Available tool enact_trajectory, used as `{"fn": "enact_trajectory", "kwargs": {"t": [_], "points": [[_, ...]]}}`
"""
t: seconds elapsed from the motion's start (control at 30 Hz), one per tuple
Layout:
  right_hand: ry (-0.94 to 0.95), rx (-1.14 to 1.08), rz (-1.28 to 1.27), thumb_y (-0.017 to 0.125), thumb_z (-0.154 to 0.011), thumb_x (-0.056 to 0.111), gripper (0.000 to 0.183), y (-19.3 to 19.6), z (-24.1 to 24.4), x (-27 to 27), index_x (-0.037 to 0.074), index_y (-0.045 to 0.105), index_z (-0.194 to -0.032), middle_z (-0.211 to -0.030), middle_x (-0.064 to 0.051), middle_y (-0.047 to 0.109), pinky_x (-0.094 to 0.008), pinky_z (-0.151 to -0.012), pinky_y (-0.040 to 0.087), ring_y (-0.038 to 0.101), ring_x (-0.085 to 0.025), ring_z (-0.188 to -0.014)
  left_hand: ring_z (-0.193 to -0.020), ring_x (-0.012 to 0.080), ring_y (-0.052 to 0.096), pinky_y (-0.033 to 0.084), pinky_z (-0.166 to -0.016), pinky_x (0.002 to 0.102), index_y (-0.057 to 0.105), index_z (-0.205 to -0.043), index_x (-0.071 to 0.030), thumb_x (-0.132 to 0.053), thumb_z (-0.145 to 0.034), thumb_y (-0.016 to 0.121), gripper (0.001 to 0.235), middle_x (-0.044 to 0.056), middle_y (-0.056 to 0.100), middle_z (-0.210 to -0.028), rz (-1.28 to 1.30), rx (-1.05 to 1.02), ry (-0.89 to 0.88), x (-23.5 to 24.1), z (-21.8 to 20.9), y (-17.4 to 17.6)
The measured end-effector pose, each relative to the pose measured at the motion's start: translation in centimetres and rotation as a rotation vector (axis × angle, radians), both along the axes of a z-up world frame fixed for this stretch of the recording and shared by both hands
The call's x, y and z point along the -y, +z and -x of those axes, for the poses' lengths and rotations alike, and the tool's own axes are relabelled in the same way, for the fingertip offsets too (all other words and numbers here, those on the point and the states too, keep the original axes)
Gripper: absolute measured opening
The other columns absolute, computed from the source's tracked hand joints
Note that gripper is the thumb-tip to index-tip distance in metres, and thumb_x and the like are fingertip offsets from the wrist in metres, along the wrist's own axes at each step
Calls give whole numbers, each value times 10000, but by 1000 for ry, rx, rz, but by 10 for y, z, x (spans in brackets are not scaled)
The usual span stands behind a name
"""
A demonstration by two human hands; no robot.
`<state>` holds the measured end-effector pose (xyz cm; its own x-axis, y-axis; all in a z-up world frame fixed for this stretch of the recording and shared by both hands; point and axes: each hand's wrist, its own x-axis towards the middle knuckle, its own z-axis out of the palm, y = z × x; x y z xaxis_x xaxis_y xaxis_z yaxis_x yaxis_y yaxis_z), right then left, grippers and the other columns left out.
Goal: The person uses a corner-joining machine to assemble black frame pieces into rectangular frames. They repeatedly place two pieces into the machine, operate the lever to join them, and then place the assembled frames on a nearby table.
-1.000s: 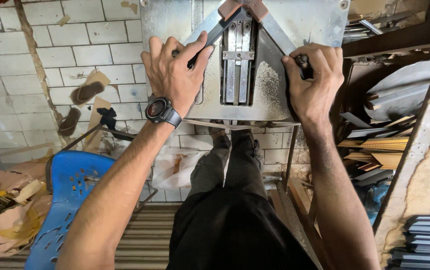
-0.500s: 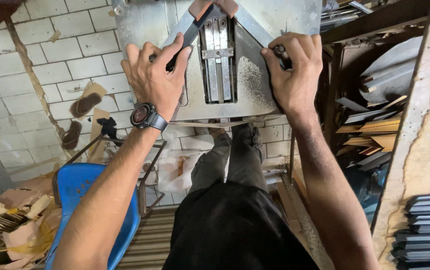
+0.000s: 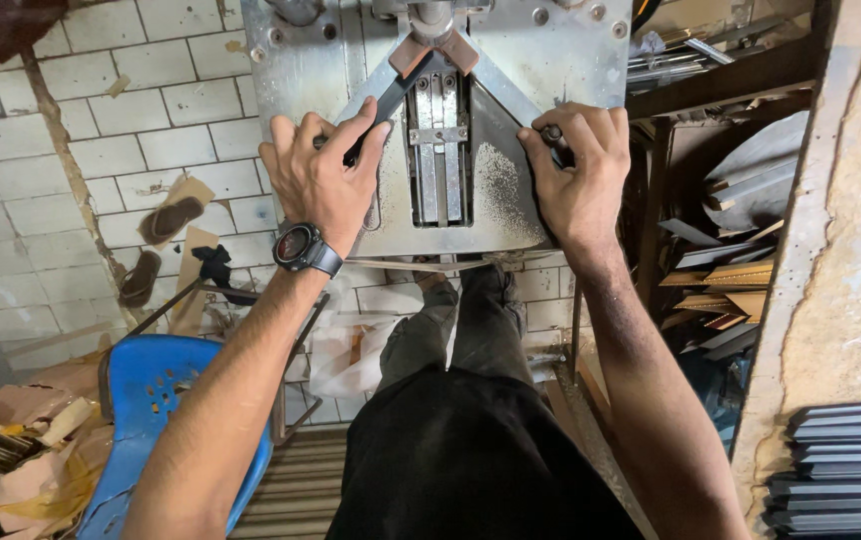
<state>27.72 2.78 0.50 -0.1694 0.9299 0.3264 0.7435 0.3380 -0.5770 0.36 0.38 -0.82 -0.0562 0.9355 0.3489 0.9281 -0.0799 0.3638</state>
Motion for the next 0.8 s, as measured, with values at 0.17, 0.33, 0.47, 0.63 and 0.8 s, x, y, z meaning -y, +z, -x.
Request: {"fn": "enact_trajectory", "kwargs": {"t": [0.17,0.33,0.47,0.63,0.8], "points": [[6,-7,7,874,-968,81,187,-1,-2,1,43,702,-1034,-1090,-87,669,-378,-846,489,553,-252,-993,-849,212,482,339,-744,402,822,-1096,-254,-373,-973,848,173,-42,596,-806,0,6,4,1,0,-3],[2,-6,12,868,-958,79,180,4,-1,2,48,704,-1026,-1079,-79,666,-379,-847,484,548,-251,-987,-844,212,479,342,-742,397,820,-1064,-264,-379,-958,855,159,-29,558,-775,23,4,26,0,-1,-1],[-1,-23,1,864,-949,78,178,3,0,0,48,703,-1020,-1075,-72,672,-378,-844,485,548,-250,-981,-832,210,470,333,-723,395,826,-1119,-265,-369,-957,854,195,-39,553,-767,11,4,19,0,-2,2],[-14,-9,25,865,-944,85,177,8,2,2,49,702,-1006,-1054,-77,668,-383,-828,482,540,-259,-967,-844,205,476,346,-744,399,816,-1109,-279,-371,-951,851,186,-57,587,-795,-22,-13,23,0,-4,5],[-17,-31,18,858,-920,73,176,12,3,0,53,703,-1001,-1062,-74,679,-392,-854,495,563,-269,-996,-838,211,479,340,-731,400,820,-1137,-276,-362,-942,845,214,-41,578,-784,5,-16,26,0,-3,6]]}}
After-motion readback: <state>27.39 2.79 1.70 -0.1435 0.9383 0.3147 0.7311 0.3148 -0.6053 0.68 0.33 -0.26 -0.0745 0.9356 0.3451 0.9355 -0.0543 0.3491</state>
